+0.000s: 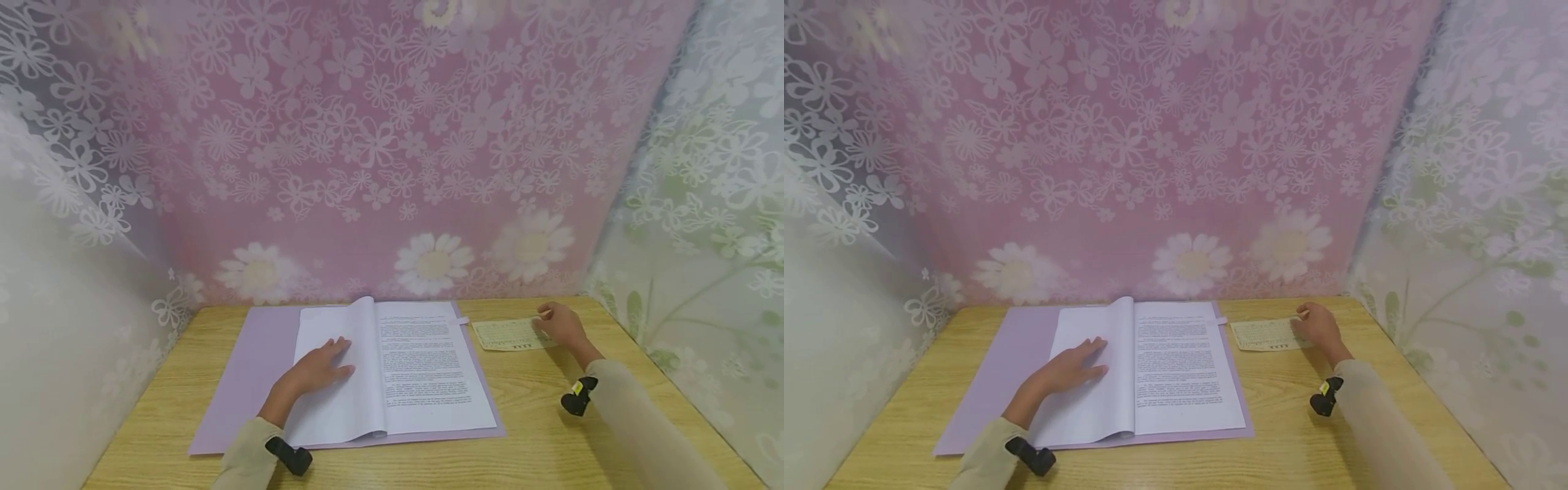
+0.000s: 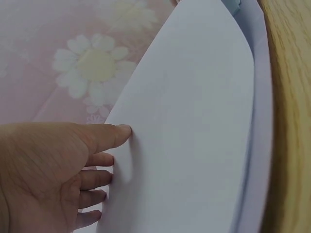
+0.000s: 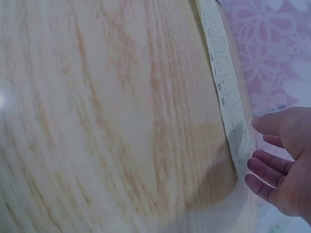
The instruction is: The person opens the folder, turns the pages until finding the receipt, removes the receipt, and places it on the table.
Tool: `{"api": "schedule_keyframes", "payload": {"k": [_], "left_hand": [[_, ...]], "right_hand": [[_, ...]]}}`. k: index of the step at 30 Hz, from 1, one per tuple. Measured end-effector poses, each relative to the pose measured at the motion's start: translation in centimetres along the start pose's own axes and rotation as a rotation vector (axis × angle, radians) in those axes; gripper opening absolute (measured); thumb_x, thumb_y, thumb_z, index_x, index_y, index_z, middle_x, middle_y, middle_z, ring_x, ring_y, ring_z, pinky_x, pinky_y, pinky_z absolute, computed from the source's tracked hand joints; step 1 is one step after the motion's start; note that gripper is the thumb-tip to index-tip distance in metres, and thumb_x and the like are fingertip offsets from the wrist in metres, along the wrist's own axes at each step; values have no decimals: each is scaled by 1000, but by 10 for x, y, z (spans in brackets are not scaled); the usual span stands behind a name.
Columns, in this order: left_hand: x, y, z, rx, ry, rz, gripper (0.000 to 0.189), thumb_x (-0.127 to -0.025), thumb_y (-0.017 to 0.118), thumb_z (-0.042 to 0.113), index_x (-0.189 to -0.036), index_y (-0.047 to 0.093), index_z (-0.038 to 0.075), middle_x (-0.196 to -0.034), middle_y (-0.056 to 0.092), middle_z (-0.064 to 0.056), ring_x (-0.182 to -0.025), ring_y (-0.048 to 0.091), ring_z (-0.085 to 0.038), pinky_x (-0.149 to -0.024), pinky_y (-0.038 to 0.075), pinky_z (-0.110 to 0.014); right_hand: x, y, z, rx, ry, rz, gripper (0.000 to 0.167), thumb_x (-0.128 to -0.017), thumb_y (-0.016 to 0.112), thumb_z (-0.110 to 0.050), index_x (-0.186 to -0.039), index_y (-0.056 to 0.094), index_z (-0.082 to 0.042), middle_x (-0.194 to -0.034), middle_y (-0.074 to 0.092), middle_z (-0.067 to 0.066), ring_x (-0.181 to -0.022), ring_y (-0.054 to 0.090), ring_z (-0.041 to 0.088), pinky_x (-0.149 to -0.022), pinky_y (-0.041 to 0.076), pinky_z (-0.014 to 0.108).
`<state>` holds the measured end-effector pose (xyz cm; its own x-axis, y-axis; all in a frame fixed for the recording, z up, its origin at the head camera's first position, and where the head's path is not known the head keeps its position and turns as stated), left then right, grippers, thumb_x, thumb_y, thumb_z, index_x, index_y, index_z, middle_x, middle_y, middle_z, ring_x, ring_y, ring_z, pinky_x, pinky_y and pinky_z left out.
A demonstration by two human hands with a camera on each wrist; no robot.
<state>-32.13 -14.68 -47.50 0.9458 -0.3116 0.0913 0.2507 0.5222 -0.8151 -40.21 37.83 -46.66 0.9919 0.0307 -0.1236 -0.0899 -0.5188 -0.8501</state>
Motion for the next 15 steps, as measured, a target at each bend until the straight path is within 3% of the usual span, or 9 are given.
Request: {"api": "schedule_keyframes", "payload": {"k": [7,15], "left_hand": [[-8,-10,-2,12,44,22,58,-101,64,31,-150,50,2,-157,47,-19,-149,39,-39,-120,34,-55],[-21,-27,4,10,102,114,50,-103,61,30,-146,54,4,-151,54,-17,-145,46,-37,-117,39,-54]], "right_hand": [[-12,1,-29,-12,-83,35,43,-102,62,-22,-130,58,10,-123,61,38,-109,61,50,-83,54,59],[-26,0,-103,-71,-242,83,40,-103,61,-22,-130,60,8,-123,63,35,-106,64,48,-89,54,60]]}}
Point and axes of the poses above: each hand's wrist, its own x-axis away from the middle knuckle, its own y-axis out of the palm, z = x × y, the point moved 3 cm from there along -x, towards the middle knuckle
